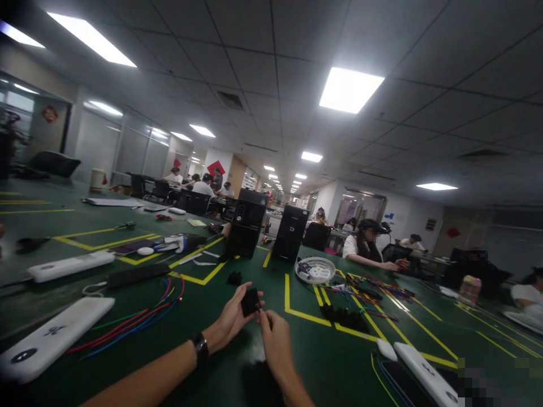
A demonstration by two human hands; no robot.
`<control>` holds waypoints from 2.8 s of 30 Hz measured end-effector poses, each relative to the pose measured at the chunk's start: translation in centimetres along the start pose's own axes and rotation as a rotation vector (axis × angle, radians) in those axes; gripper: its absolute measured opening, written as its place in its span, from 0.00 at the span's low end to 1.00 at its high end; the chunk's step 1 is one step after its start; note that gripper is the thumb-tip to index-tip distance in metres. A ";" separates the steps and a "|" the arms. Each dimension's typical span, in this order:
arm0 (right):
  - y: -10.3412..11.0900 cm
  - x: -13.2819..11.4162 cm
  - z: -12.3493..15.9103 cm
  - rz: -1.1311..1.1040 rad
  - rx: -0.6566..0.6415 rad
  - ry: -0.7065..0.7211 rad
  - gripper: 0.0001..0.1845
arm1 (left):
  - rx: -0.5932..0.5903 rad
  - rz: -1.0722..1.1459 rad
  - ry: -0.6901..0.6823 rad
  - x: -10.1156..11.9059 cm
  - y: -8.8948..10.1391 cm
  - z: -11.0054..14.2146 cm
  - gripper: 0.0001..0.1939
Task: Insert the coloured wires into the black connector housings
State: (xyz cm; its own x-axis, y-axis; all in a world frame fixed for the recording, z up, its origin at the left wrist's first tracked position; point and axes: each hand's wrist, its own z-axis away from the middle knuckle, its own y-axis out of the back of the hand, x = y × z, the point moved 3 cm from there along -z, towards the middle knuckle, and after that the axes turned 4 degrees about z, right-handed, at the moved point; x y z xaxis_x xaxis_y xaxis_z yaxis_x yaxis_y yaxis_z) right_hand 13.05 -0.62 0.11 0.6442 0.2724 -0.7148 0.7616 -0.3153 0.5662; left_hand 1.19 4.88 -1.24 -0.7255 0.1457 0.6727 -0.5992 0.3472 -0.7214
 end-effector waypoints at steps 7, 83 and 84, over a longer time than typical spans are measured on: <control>-0.1 0.0 0.1 0.031 -0.004 0.038 0.23 | -0.013 0.003 0.002 -0.3 -0.3 0.2 0.21; -0.8 -1.7 2.2 -0.319 -0.375 0.009 0.18 | 0.323 -0.190 -0.160 2.0 -0.5 0.7 0.16; -0.7 -2.0 2.2 -0.288 -0.339 0.026 0.18 | 0.328 -0.188 -0.157 1.9 -0.5 0.6 0.16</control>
State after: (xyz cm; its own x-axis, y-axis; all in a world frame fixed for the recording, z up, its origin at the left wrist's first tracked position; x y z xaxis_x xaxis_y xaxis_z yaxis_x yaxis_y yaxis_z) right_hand 11.01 -2.93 0.24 0.4004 0.3300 -0.8549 0.8877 0.0918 0.4512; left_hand -0.08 4.42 0.24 -0.6206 -0.0437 0.7829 -0.7841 0.0365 -0.6196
